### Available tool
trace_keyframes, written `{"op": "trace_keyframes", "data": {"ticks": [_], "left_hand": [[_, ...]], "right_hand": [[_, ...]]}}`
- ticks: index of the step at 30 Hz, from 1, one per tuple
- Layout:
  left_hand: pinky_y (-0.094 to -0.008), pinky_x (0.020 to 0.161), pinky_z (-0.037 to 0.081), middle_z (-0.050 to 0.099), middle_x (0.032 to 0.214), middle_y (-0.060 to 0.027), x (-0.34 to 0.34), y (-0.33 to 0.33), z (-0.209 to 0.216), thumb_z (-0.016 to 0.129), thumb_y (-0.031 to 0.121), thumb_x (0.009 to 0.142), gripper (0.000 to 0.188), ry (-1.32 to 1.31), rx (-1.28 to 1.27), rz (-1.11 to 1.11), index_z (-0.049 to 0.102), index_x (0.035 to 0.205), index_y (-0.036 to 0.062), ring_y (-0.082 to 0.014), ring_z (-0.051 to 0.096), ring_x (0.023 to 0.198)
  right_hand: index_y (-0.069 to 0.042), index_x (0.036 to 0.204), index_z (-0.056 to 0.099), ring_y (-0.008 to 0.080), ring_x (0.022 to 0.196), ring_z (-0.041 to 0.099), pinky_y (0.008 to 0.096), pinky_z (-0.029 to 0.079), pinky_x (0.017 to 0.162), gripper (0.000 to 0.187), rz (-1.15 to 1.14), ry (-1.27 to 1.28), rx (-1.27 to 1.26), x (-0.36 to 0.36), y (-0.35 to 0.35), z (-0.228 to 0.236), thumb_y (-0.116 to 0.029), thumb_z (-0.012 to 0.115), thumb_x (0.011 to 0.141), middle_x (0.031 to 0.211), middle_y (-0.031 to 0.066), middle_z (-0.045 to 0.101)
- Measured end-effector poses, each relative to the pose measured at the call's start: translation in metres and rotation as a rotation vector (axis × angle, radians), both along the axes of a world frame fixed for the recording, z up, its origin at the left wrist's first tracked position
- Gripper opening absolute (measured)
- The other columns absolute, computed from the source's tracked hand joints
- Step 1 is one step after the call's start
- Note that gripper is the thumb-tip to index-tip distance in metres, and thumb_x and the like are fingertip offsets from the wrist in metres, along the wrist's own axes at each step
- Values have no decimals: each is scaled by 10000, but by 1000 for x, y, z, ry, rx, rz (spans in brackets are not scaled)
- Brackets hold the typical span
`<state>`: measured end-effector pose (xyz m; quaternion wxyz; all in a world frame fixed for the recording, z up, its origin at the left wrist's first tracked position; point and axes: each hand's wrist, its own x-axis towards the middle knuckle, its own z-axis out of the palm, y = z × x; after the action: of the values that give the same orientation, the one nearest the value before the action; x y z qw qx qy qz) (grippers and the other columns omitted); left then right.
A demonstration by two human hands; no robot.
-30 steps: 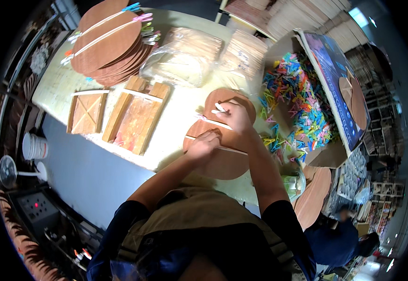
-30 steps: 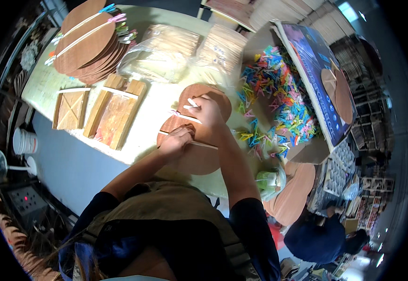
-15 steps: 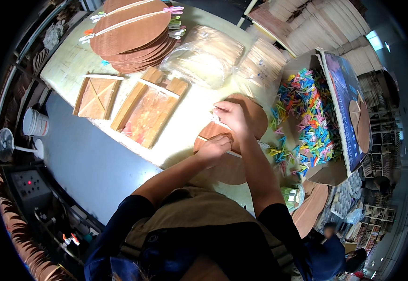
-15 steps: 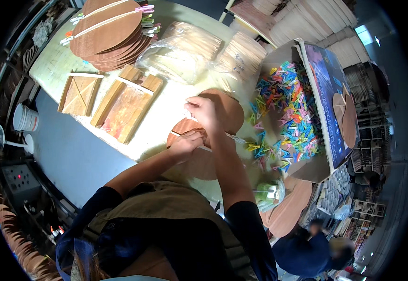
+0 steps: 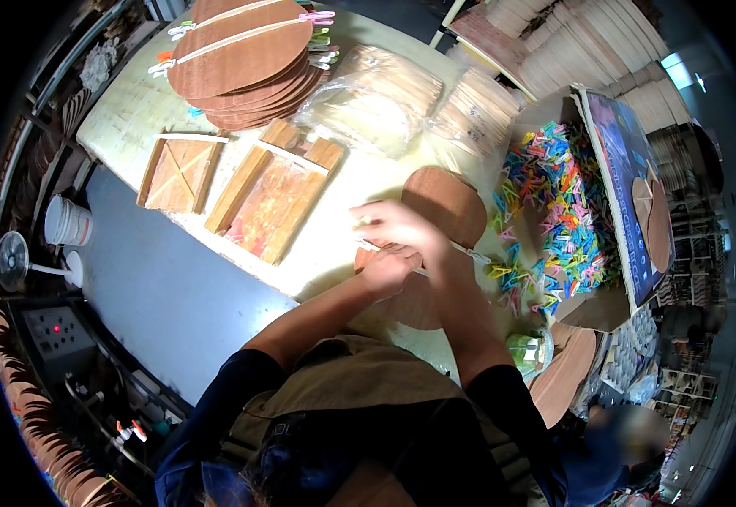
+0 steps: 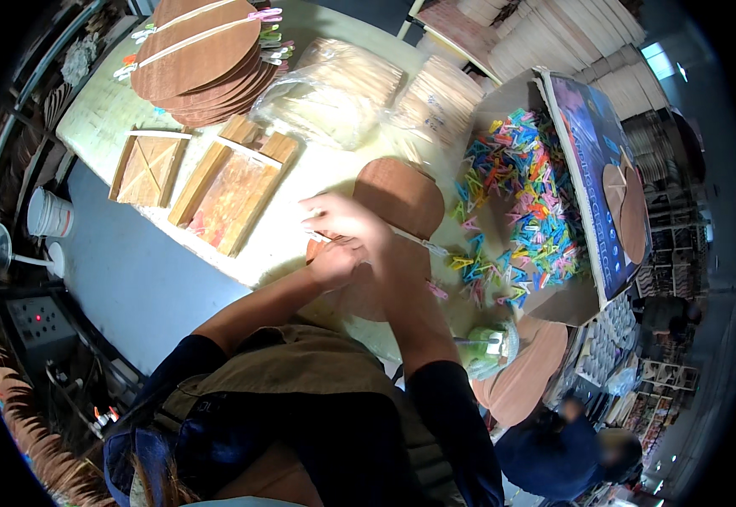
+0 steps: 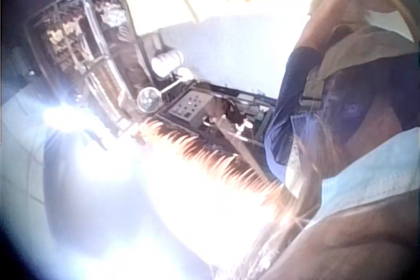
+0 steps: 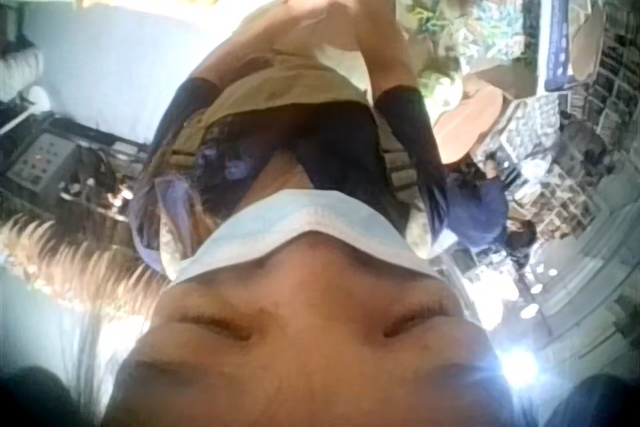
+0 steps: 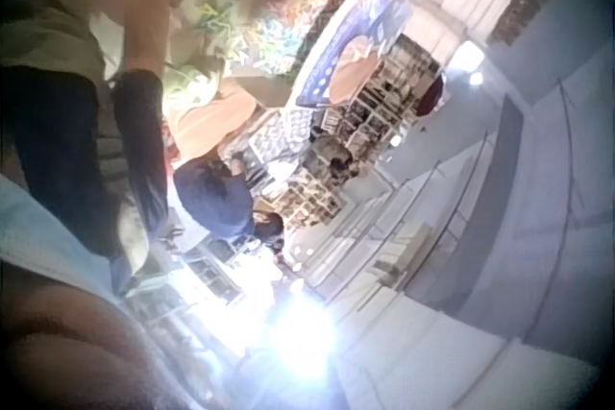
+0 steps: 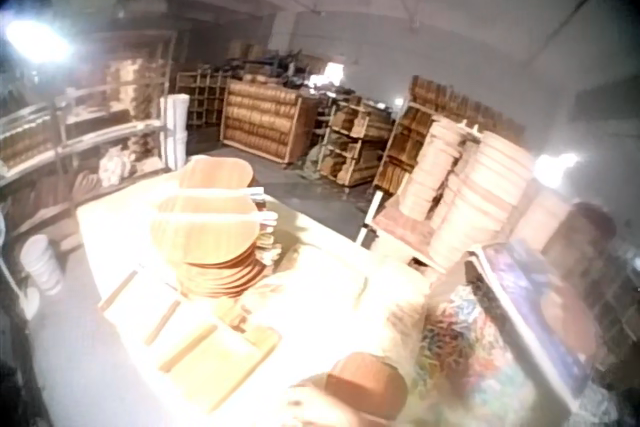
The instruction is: The person assembles small wooden items by placing thin wooden sticks across circular wooden pieces and securing them with colorful plastic clips. They then stack the completed items and arrange thin wooden sticks into small rectangular frames.
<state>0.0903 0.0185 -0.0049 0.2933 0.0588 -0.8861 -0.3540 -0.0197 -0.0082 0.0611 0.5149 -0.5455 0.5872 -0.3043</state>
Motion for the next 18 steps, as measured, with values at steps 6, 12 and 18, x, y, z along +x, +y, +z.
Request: {"op": "trace_keyframes", "data": {"ticks": [6, 12, 18], "left_hand": [[-396, 918, 439, 578, 1057, -144, 41, 8, 33, 567, -28, 696, 291, 88, -1, 187, 600, 982, 12, -303, 539, 1055], [-343, 762, 499, 588, 970, -131, 102, 34, 7, 623, 1, 784, 289, -67, 703, 545, 517, 1052, 14, -257, 604, 895], [-301, 745, 519, 615, 911, -80, 107, 27, -3, 615, 85, 864, 244, -210, 1516, 158, 504, 1075, 32, -199, 626, 833]], "right_hand": [[-72, 1170, 575, 146, 846, 595, 245, 465, 714, 310, -1205, 577, -638, -131, 219, 32, -35, 543, 864, 957, 52, 622], [-303, 1267, 433, 381, 1116, 460, 562, 439, 807, 800, -2093, 1430, 1156, -172, 575, 7, -615, 740, 597, 1287, 112, 414], [-126, 1303, 384, 374, 1174, 411, 524, 440, 870, 931, -1993, 311, 988, -143, 688, -34, -570, 758, 576, 1354, 138, 375]]}}
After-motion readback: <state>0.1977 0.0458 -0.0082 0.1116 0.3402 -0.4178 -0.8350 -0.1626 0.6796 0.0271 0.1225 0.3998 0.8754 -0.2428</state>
